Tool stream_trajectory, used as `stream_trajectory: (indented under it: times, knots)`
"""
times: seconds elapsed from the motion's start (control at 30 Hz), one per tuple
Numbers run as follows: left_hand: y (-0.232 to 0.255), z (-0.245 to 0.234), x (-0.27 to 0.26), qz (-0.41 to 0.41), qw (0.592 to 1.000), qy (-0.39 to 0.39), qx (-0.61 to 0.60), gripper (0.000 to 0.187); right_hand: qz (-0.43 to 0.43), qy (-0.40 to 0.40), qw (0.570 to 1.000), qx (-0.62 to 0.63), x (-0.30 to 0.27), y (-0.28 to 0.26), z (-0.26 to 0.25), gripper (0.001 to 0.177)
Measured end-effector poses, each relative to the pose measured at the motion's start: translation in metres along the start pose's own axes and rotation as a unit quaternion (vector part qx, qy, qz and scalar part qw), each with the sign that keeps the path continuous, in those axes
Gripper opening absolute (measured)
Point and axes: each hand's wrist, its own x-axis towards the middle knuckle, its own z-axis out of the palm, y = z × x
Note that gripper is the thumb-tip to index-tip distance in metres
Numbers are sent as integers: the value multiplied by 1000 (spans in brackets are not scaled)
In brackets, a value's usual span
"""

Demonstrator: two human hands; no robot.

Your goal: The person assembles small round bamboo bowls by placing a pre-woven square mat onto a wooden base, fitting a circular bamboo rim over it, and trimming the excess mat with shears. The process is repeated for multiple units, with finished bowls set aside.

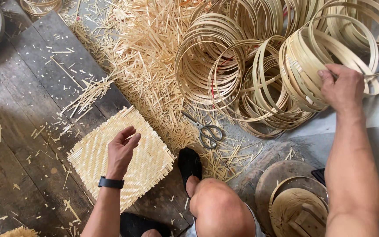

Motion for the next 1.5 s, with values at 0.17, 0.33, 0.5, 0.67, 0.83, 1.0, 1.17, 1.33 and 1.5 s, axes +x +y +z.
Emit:
stream_trajectory:
  times: [0.17,0.33,0.5,0.67,0.83,1.0,1.17,1.33,1.5]
  knots:
    - [-2,-10,-9,5,1000,10,-11,55,58,-94,989,99,-15,-12,0,24]
    - [-1,-24,-18,4,1000,4,-14,54,98,22,990,99,13,1,7,21]
    - [-2,-37,-25,-20,999,37,-4,51,70,-52,987,-136,54,41,42,49]
    - [-9,-52,-32,-26,998,59,-12,49,-3,-25,984,-176,56,83,83,36]
    - [-16,-59,-33,-27,995,76,-50,46,-28,-48,992,-112,51,88,76,31]
    - [-17,-60,-37,-22,995,74,-61,43,122,-146,982,16,50,54,40,26]
    - [-5,-59,-43,-5,995,69,-75,42,27,-42,999,-15,49,57,-5,13]
    - [6,-61,-53,9,993,60,-97,42,-9,31,999,21,52,96,-27,11]
    - [17,-59,-58,29,993,56,-102,42,-122,36,989,69,86,112,-40,7]
